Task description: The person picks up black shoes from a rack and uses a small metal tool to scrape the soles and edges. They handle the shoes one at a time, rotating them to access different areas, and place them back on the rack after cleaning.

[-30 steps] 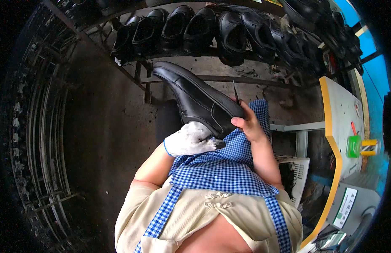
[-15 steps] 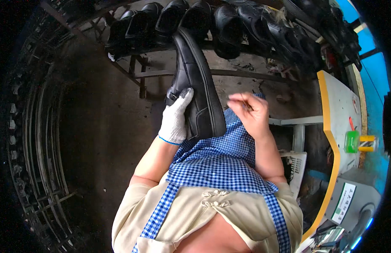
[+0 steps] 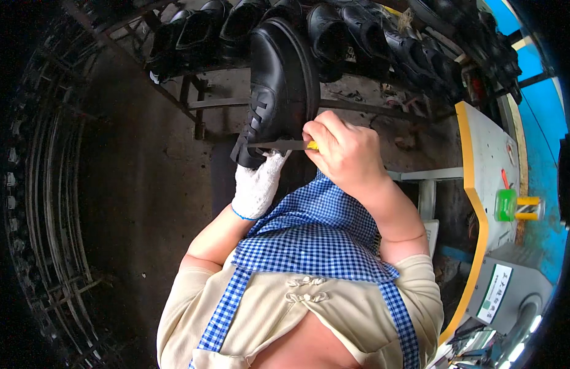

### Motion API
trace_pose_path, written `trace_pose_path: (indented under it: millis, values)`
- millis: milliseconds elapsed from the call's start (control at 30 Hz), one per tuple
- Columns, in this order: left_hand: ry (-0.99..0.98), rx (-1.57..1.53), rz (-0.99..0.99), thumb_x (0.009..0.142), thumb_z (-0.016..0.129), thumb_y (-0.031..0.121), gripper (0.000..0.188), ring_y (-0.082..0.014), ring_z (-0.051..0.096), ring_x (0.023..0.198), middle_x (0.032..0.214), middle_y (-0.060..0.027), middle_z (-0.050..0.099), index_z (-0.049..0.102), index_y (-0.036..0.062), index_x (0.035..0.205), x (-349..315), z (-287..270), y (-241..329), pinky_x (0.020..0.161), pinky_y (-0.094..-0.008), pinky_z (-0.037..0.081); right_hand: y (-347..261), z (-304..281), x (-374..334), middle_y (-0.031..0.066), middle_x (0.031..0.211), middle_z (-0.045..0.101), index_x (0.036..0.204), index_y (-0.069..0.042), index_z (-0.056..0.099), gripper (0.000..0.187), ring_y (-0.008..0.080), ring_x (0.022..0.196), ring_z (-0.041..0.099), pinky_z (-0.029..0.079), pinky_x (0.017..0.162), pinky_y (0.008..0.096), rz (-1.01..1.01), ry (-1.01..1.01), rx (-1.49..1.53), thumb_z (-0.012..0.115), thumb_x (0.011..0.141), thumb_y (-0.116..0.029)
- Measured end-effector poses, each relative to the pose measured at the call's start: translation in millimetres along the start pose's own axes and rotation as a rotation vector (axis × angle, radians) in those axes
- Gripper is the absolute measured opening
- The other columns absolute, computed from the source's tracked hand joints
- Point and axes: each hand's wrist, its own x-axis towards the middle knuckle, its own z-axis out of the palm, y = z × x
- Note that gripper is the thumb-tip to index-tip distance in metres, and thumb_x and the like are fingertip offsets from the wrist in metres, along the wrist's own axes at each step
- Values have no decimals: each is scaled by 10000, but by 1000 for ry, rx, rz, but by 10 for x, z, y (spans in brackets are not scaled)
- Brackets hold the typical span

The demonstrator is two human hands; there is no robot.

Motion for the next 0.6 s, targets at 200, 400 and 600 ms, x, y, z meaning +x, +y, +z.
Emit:
trace_pose_path:
  millis: [200,400,600]
  values:
    - [-37,100,54,904,631,-9,308,-103,588,916,1076,-47,645,595,18,1209,26,8,-67,796,-249,492,-72,39,5,30,798,528,825,-91,557,304,191,567,605,479,488,303,94,58,9,765,605,-70]
    - [-36,117,-3,898,635,14,304,-116,597,970,1091,-39,649,608,40,1200,27,11,-37,847,-266,483,53,174,-33,38,806,525,853,-88,547,322,206,568,606,485,480,315,79,144,107,776,631,-136]
    - [2,-123,-141,932,614,59,319,-144,596,1053,1161,-54,626,576,43,1248,46,-24,-30,905,-285,502,42,185,-74,23,810,530,875,-98,558,338,189,582,609,487,486,307,100,178,207,795,638,-143]
